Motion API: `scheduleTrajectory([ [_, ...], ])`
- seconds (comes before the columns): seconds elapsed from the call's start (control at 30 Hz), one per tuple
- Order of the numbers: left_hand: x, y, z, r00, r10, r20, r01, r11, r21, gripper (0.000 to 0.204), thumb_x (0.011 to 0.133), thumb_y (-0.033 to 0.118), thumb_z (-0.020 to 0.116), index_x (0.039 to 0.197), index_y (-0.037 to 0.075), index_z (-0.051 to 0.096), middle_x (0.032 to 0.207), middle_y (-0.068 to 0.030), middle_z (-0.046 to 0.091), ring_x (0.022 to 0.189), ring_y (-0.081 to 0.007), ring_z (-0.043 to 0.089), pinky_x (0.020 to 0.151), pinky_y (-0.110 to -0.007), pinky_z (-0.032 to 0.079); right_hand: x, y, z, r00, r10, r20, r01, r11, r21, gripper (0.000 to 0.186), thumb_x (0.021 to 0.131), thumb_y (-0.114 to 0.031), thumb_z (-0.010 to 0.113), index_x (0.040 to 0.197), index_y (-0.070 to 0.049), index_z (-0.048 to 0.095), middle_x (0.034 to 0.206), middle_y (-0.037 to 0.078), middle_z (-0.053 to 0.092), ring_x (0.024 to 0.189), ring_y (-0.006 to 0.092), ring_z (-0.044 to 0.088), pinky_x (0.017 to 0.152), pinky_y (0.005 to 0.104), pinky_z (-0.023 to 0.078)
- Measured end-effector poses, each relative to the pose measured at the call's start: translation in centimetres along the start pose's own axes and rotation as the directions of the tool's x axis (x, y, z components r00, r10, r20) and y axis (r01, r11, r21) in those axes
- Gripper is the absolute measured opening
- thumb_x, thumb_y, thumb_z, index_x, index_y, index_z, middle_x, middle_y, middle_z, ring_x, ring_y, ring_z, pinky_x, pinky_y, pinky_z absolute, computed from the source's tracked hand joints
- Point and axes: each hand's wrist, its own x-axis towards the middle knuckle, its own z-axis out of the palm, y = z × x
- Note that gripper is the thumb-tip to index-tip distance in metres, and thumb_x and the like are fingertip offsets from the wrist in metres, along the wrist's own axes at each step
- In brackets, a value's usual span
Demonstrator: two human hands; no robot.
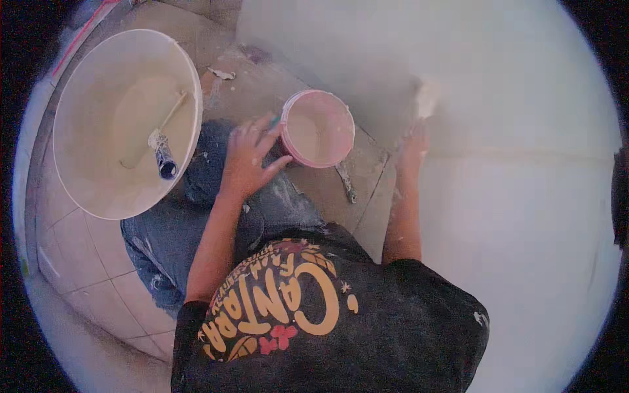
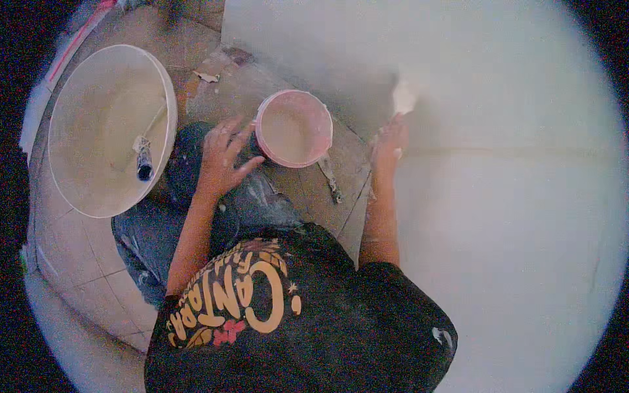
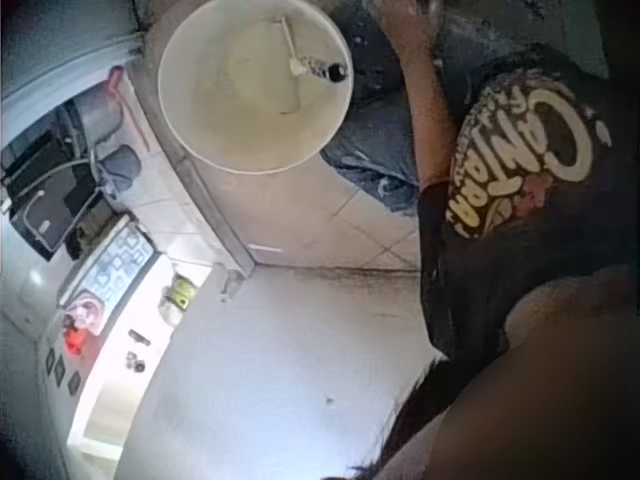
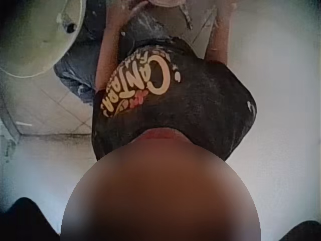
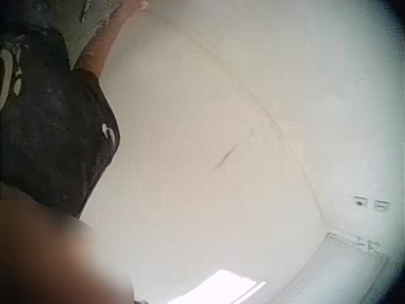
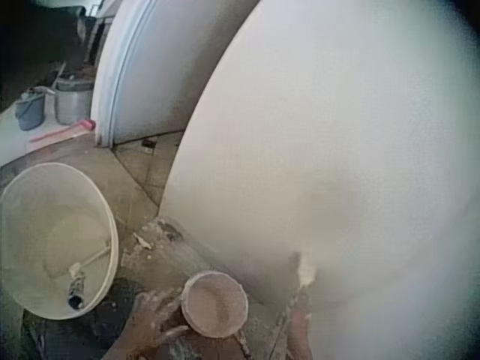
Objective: Applying a white substance or paint to the lower corner of a wall using a brush.
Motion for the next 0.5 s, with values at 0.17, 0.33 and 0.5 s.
scheduleTrajectory([
  [0.17, 0.1, 0.1, 0.9, 0.994, 0.098, 0.053, -0.105, 0.981, 0.165, 0.046, 0.074, 0.042, 0.073, 0.101, 0.006, 0.065, 0.142, -0.0172, 0.04, 0.13, -0.0363, 0.037, 0.106, -0.051, 0.03, 3.8, 10.0, 1.8, 0.823, -0.531, -0.2, 0.47, 0.835, -0.285, 0.043, 0.099, -0.023, 0.04, 0.139, -0.006, 0.042, 0.114, 0.012, 0.061, 0.102, 0.0156, 0.056, 0.083, 0.0307, 0.047],
  [0.33, -0.3, 0.0, 1.2, 0.999, 0.026, -0.033, -0.026, 1.0, 0.015, 0.038, 0.076, 0.037, 0.072, 0.088, 0.003, 0.062, 0.134, -0.0163, 0.046, 0.126, -0.0345, 0.042, 0.103, -0.049, 0.034, 3.2, 20.3, 3.9, 0.996, 0.011, 0.093, 0.071, 0.559, -0.826, 0.043, 0.099, -0.034, 0.04, 0.131, -0.007, 0.052, 0.095, 0.013, 0.062, 0.084, 0.0221, 0.059, 0.075, 0.0353, 0.049],
  [0.5, -0.4, -0.7, 1.2, 0.997, -0.063, -0.033, 0.06, 0.994, -0.087, 0.036, 0.077, 0.035, 0.072, 0.091, 0.002, 0.063, 0.128, -0.0168, 0.05, 0.12, -0.0352, 0.046, 0.099, -0.048, 0.039, 2.9, 16.1, -1.1, 0.994, -0.072, -0.083, 0.034, 0.918, -0.396, 0.044, 0.096, -0.044, 0.045, 0.119, -0.008, 0.053, 0.087, 0.008, 0.061, 0.07, 0.0175, 0.057, 0.051, 0.0309, 0.041],
])
